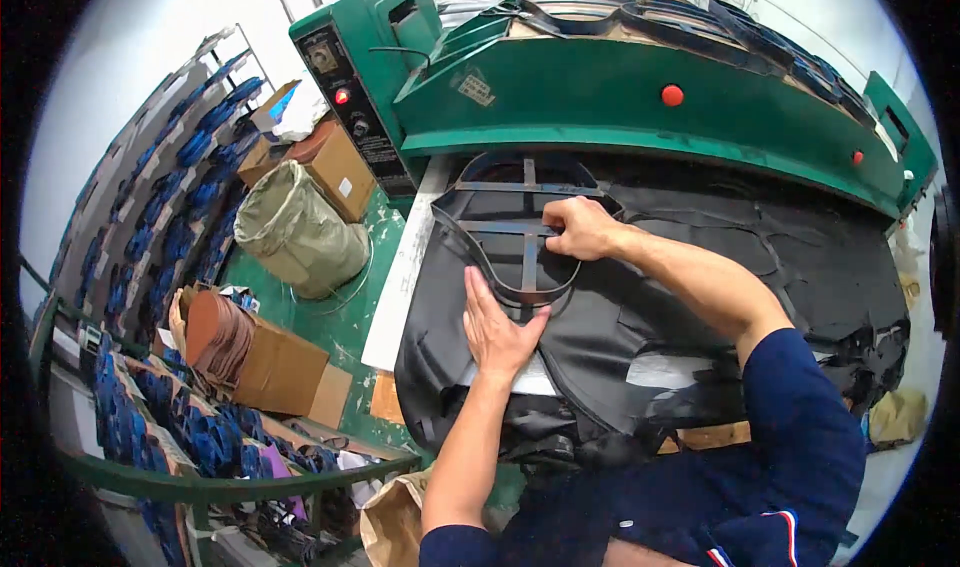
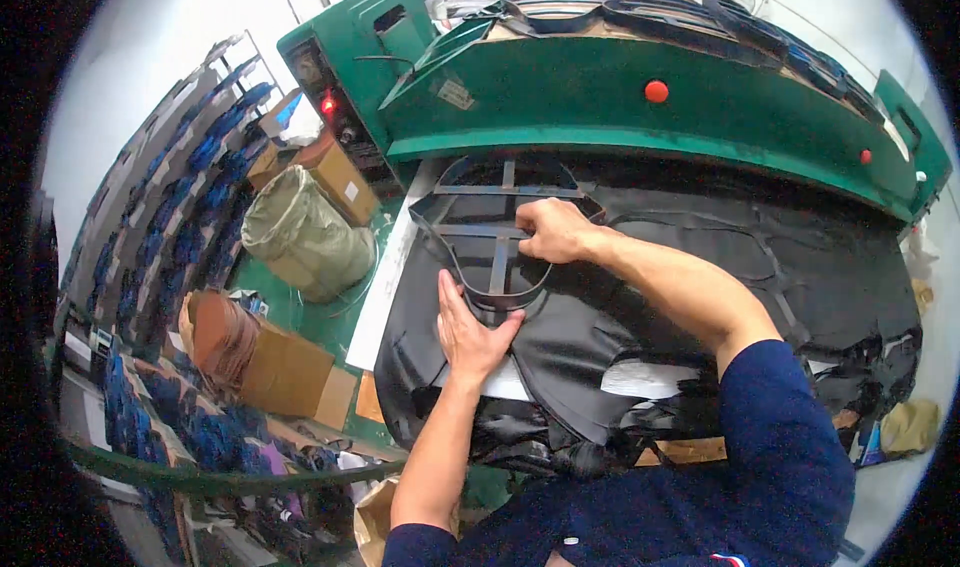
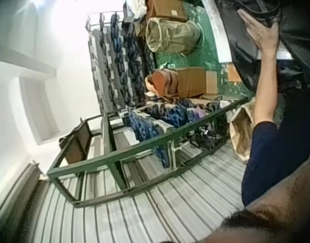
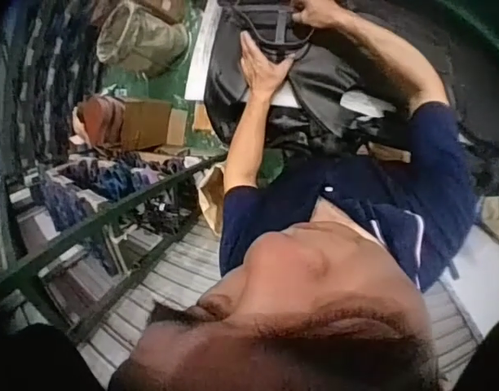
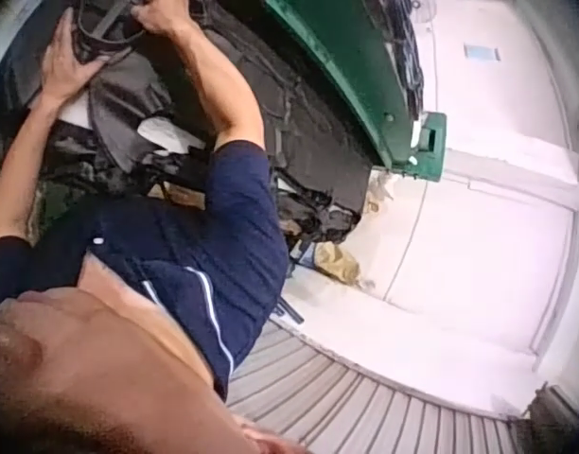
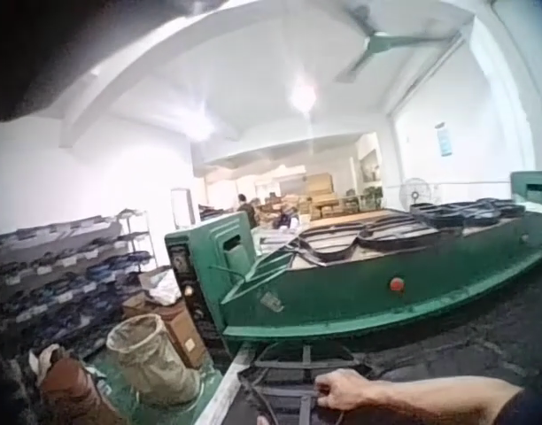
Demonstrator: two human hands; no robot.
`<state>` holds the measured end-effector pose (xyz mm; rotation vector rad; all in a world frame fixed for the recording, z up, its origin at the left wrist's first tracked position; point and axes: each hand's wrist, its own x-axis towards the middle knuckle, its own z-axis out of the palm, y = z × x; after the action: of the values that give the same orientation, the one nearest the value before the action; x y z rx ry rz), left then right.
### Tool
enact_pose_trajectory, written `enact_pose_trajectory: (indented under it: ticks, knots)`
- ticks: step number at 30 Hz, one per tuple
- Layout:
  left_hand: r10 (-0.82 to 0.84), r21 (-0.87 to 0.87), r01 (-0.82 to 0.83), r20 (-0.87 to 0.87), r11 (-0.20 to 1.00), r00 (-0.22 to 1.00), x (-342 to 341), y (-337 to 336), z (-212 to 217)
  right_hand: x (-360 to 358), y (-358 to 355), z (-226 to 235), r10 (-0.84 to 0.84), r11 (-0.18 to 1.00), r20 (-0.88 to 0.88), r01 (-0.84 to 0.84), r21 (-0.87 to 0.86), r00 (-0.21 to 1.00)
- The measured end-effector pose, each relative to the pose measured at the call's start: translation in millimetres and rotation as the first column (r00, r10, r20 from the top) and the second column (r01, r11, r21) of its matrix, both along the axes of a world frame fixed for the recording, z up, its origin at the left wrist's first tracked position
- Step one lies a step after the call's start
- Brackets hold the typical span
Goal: The recorder uses an industrial cutting machine to process black material, removes the cut pieces, and documents work in a notebook.
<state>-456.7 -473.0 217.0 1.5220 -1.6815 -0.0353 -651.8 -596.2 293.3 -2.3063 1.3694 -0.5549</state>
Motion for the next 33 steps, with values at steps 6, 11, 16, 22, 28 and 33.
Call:
enact_pose_trajectory:
  ticks: [6,11,16,22,28,33]
  knots:
    - [-0.041,0.108,0.042,-0.009,0.993,0.999,6.8,4.4,-10.3,-18.3,33.3,48.0,0.119,0.986,0.101,-0.13,0.106,0.988]
    - [-0.077,0.062,0.07,0.107,0.996,0.991,11.8,8.3,-14.2,-34.2,67.9,121.2,0.118,0.992,0.031,-0.116,-0.051,0.993]
    - [-0.083,-0.034,0.09,0.156,0.995,0.984,3.7,5.4,-12.0,-59.5,46.0,197.2,0.041,0.932,0.063,-0.015,-0.363,0.997]
    - [-0.081,-0.05,0.089,0.143,0.995,0.986,7.1,6.0,-6.7,-96.3,-39.2,263.8,-0.176,0.841,0.02,0.161,-0.516,0.984]
    - [-0.081,-0.047,0.088,0.143,0.995,0.986,7.1,3.9,-8.5,-140.8,-115.1,265.2,-0.474,0.818,-0.006,0.438,-0.374,0.88]
    - [-0.075,-0.042,0.083,0.154,0.996,0.985,5.4,5.2,-1.4,-153.6,-151.4,256.2,-0.582,0.77,-0.017,0.544,-0.334,0.813]
